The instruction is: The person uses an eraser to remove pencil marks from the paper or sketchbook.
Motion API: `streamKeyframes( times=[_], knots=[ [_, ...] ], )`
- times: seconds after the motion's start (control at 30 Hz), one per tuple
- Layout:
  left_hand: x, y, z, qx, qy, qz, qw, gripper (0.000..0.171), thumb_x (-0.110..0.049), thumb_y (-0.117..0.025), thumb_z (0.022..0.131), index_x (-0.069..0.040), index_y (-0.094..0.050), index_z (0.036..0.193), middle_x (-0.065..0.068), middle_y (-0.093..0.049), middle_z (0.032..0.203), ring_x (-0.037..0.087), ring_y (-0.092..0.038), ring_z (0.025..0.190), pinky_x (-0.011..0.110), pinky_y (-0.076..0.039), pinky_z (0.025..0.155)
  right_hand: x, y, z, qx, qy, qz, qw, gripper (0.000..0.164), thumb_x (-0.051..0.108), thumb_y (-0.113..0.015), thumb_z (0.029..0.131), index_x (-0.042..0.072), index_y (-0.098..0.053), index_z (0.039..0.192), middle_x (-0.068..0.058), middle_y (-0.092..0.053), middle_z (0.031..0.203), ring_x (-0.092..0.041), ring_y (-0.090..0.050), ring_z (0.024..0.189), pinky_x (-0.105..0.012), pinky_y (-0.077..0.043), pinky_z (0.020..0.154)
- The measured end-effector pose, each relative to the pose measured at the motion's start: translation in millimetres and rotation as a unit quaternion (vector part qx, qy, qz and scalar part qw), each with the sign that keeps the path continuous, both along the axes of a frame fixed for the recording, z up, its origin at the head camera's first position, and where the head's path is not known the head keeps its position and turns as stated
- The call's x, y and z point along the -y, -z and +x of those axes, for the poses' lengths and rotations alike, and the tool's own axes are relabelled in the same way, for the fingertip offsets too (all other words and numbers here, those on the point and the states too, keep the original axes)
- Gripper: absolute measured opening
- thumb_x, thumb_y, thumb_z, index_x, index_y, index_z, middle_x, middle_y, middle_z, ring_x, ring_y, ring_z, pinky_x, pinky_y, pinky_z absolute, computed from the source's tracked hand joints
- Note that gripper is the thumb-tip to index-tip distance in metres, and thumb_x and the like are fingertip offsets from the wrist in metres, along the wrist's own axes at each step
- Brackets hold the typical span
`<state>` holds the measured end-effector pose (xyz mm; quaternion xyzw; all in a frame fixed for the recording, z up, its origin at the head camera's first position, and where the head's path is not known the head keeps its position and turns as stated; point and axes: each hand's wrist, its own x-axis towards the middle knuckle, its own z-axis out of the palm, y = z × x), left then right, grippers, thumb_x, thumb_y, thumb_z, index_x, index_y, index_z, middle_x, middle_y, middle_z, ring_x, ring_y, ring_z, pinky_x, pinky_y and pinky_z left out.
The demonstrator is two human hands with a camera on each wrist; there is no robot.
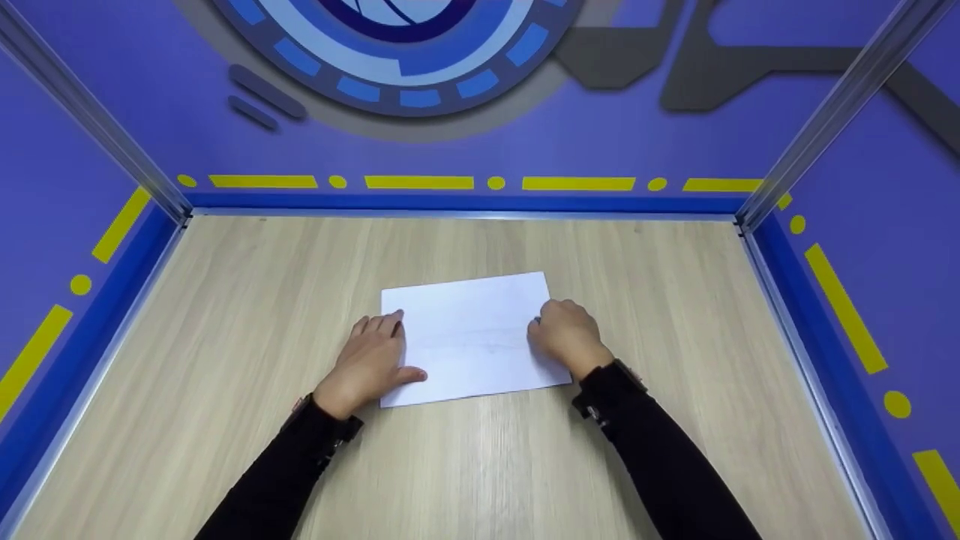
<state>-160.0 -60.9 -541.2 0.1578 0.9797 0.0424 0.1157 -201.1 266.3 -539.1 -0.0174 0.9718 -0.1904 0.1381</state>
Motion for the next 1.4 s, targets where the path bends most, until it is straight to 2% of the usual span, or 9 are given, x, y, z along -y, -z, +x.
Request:
streamKeyframes(
  times=[0.17,0.33,0.6,0.7,0.8,0.93,1.1,1.23,1.4],
  knots=[
    [0,0.8,0.2,-0.004,0.005,-0.001,1.0000,0.108,-0.070,-0.079,0.091,0.012,-0.052,0.158,0.021,-0.045,0.174,0.038,-0.043,0.161,0.057,-0.028,0.138,17,-3.2,6.1,-0.008,-0.005,-0.027,1.000,0.038,0.032,-0.063,0.107,0.009,-0.060,0.077,-0.006,-0.054,0.076,-0.025,-0.054,0.072,-0.035,-0.039,0.065],
    [0,-0.2,-0.6,-0.005,0.002,-0.006,1.0000,0.109,-0.070,-0.078,0.091,0.011,-0.051,0.158,0.020,-0.045,0.174,0.037,-0.043,0.161,0.056,-0.028,0.138,54,-5.3,9.0,-0.025,-0.039,-0.057,0.997,0.038,0.032,-0.067,0.106,0.011,-0.062,0.075,-0.004,-0.055,0.072,-0.023,-0.055,0.071,-0.036,-0.042,0.066],
    [4,1.8,-1.6,-0.014,0.006,-0.004,0.9999,0.109,-0.070,-0.078,0.091,0.011,-0.051,0.158,0.021,-0.047,0.173,0.037,-0.045,0.159,0.057,-0.029,0.137,138,-3.5,6.5,-0.037,-0.107,-0.020,0.993,0.041,0.029,-0.065,0.103,0.015,-0.050,0.067,-0.008,-0.059,0.074,-0.030,-0.060,0.078,-0.052,-0.054,0.078],
    [4,2.1,-0.1,-0.030,0.014,0.005,0.9994,0.104,-0.064,-0.082,0.091,0.012,-0.054,0.155,0.021,-0.050,0.170,0.038,-0.048,0.156,0.058,-0.033,0.135,164,1.9,4.4,-0.041,-0.132,-0.011,0.990,0.036,0.026,-0.064,0.103,0.013,-0.058,0.070,-0.011,-0.066,0.078,-0.031,-0.064,0.079,-0.054,-0.058,0.078],
    [5,2.1,1.0,-0.048,0.021,0.013,0.9986,0.101,-0.060,-0.085,0.090,0.013,-0.056,0.153,0.021,-0.053,0.166,0.038,-0.051,0.152,0.059,-0.035,0.133,179,5.7,1.1,-0.036,-0.144,-0.006,0.989,0.030,0.025,-0.064,0.104,0.009,-0.068,0.078,-0.014,-0.072,0.085,-0.033,-0.068,0.084,-0.054,-0.060,0.079],
    [5,1.3,0.1,-0.053,0.020,0.005,0.9984,0.101,-0.062,-0.084,0.090,0.012,-0.056,0.153,0.020,-0.053,0.166,0.037,-0.052,0.152,0.058,-0.036,0.132,179,8.9,-3.0,-0.038,-0.155,-0.017,0.987,0.029,0.025,-0.064,0.104,0.009,-0.068,0.080,-0.013,-0.072,0.085,-0.032,-0.067,0.086,-0.053,-0.059,0.081],
    [1,2.2,-1.4,-0.027,0.017,-0.007,0.9995,0.104,-0.067,-0.078,0.093,0.011,-0.053,0.157,0.019,-0.049,0.171,0.036,-0.047,0.157,0.058,-0.032,0.135,159,13.6,-2.8,-0.064,-0.159,-0.030,0.985,0.033,0.025,-0.065,0.101,0.014,-0.059,0.070,-0.006,-0.064,0.073,-0.029,-0.061,0.079,-0.050,-0.053,0.074],
    [1,2.9,-2.3,-0.008,0.014,-0.008,0.9998,0.107,-0.070,-0.075,0.094,0.010,-0.049,0.161,0.019,-0.045,0.174,0.035,-0.043,0.161,0.057,-0.028,0.137,131,16.3,-3.1,-0.079,-0.132,-0.036,0.987,0.036,0.022,-0.068,0.096,0.018,-0.049,0.066,0.000,-0.052,0.068,-0.026,-0.054,0.073,-0.043,-0.045,0.067],
    [4,2.6,-1.4,-0.001,0.005,-0.014,0.9999,0.109,-0.071,-0.075,0.094,0.009,-0.047,0.162,0.019,-0.043,0.176,0.035,-0.041,0.163,0.057,-0.026,0.138,82,20.6,-1.7,-0.079,-0.090,-0.062,0.991,0.039,0.020,-0.066,0.094,0.020,-0.040,0.066,0.002,-0.039,0.067,-0.022,-0.046,0.068,-0.036,-0.035,0.062]
  ],
)
